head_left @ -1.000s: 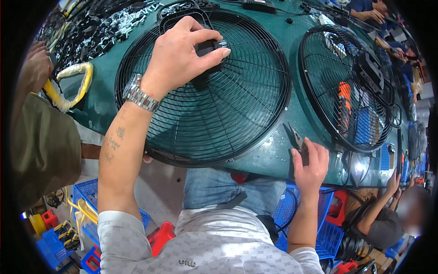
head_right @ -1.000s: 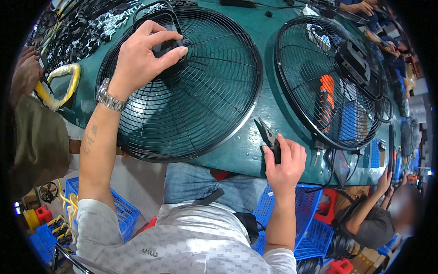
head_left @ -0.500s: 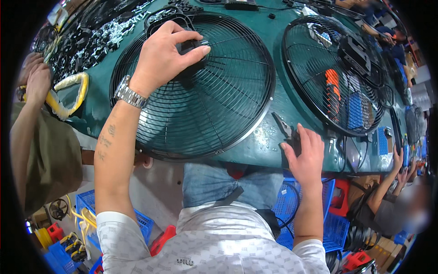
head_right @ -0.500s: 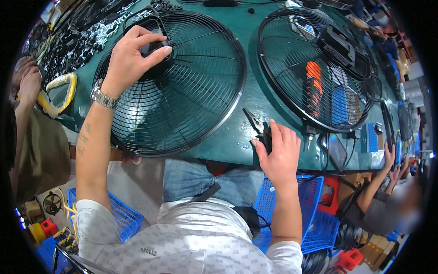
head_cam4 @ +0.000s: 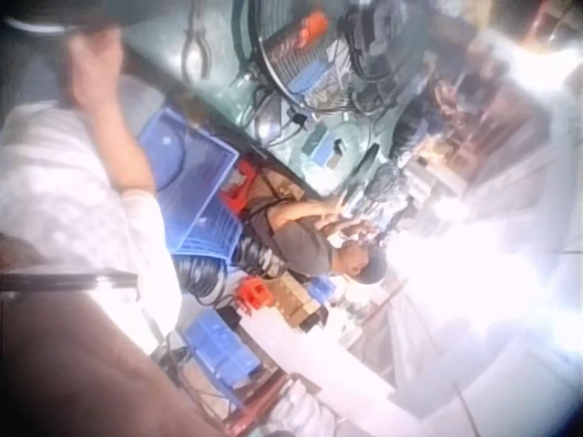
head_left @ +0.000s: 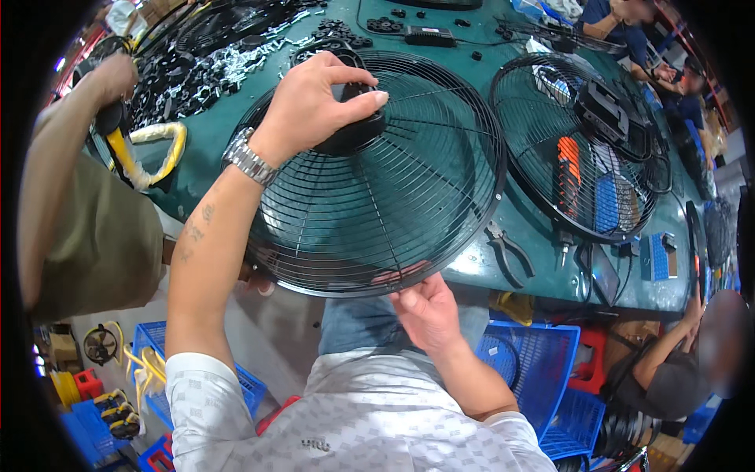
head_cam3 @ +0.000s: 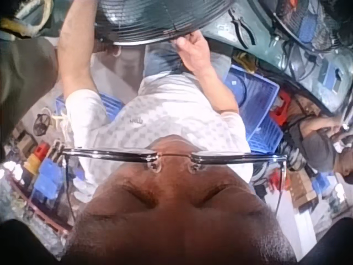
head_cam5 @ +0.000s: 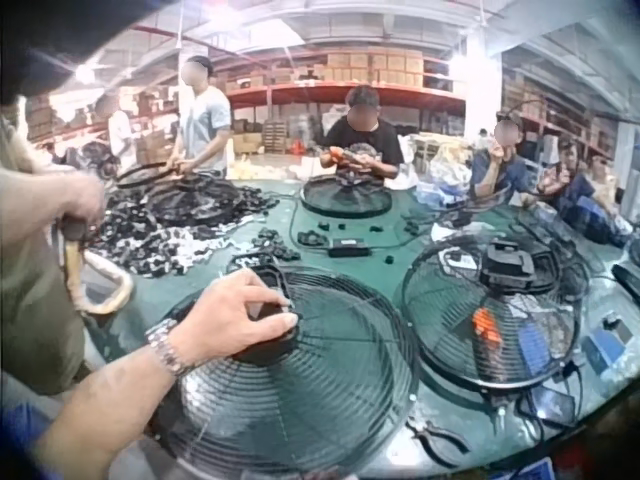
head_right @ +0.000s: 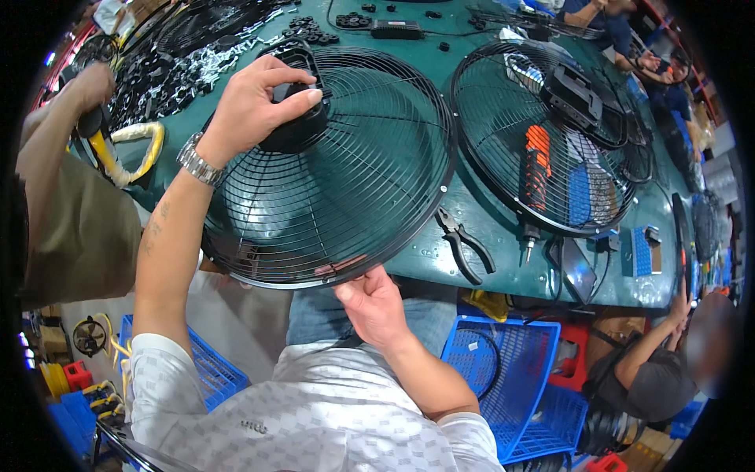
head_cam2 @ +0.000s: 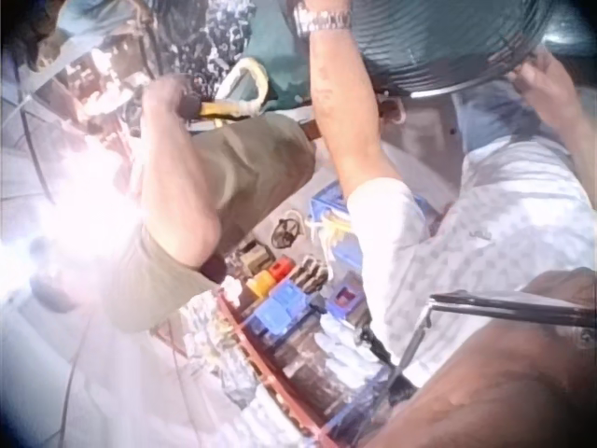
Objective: Assembling the metal grill and components of industrial-style fans using a power screwdriver.
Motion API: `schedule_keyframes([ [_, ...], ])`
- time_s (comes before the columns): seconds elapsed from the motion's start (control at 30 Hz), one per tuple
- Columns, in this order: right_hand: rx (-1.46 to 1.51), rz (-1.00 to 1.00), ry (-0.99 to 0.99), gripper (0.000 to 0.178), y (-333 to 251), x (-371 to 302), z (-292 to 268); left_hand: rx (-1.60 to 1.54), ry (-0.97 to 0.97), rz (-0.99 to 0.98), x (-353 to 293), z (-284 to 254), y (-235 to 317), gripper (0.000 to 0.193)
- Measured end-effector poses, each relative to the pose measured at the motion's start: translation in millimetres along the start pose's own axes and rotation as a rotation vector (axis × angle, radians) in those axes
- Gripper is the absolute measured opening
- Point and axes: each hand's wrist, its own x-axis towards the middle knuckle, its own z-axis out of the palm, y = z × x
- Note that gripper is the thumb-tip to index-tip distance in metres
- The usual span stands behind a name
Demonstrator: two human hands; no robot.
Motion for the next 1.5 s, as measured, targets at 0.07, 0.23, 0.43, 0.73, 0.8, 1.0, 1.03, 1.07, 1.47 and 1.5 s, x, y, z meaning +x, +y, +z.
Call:
schedule_keyframes([
  [0.07, 0.118, -0.034, 0.021, 0.051, 7.9, -0.2, 3.0, -0.014, 0.015, -0.011, -0.5, 1.5, 3.5, 0.037],
  [0.23, 0.034, -0.12, 0.09, 0.043, 14.4, -3.1, -2.2, 0.03, 0.016, 0.001, -5.2, 13.5, 8.0, 0.037],
  [0.43, -0.065, -0.226, 0.212, 0.044, 16.2, -3.0, -10.1, 0.064, 0.064, 0.038, -5.5, 24.5, 6.2, 0.037],
  [0.73, -0.085, -0.245, 0.249, 0.038, 20.4, -6.3, -10.1, 0.066, 0.119, 0.136, -10.1, 31.2, 1.5, 0.033],
  [0.8, -0.093, -0.237, 0.246, 0.036, 20.5, -6.5, -10.7, 0.074, 0.113, 0.109, -10.8, 31.5, 1.7, 0.035],
  [1.0, -0.073, -0.194, 0.215, 0.032, 23.5, -8.2, -14.1, 0.058, 0.102, 0.132, -13.7, 32.1, 1.7, 0.034],
  [1.03, -0.073, -0.184, 0.214, 0.032, 24.2, -9.2, -14.4, 0.052, 0.096, 0.132, -15.0, 32.1, 1.6, 0.033],
  [1.07, -0.073, -0.177, 0.212, 0.033, 24.9, -9.9, -14.7, 0.044, 0.104, 0.14, -15.9, 32.0, 1.3, 0.033],
  [1.47, -0.096, -0.258, 0.257, 0.036, 31.7, -9.6, -2.9, 0.04, 0.087, 0.112, -17.7, 26.9, 2.4, 0.031],
  [1.5, -0.097, -0.263, 0.235, 0.036, 31.3, -9.5, -3.0, 0.039, 0.087, 0.113, -17.5, 26.8, 2.6, 0.032],
])
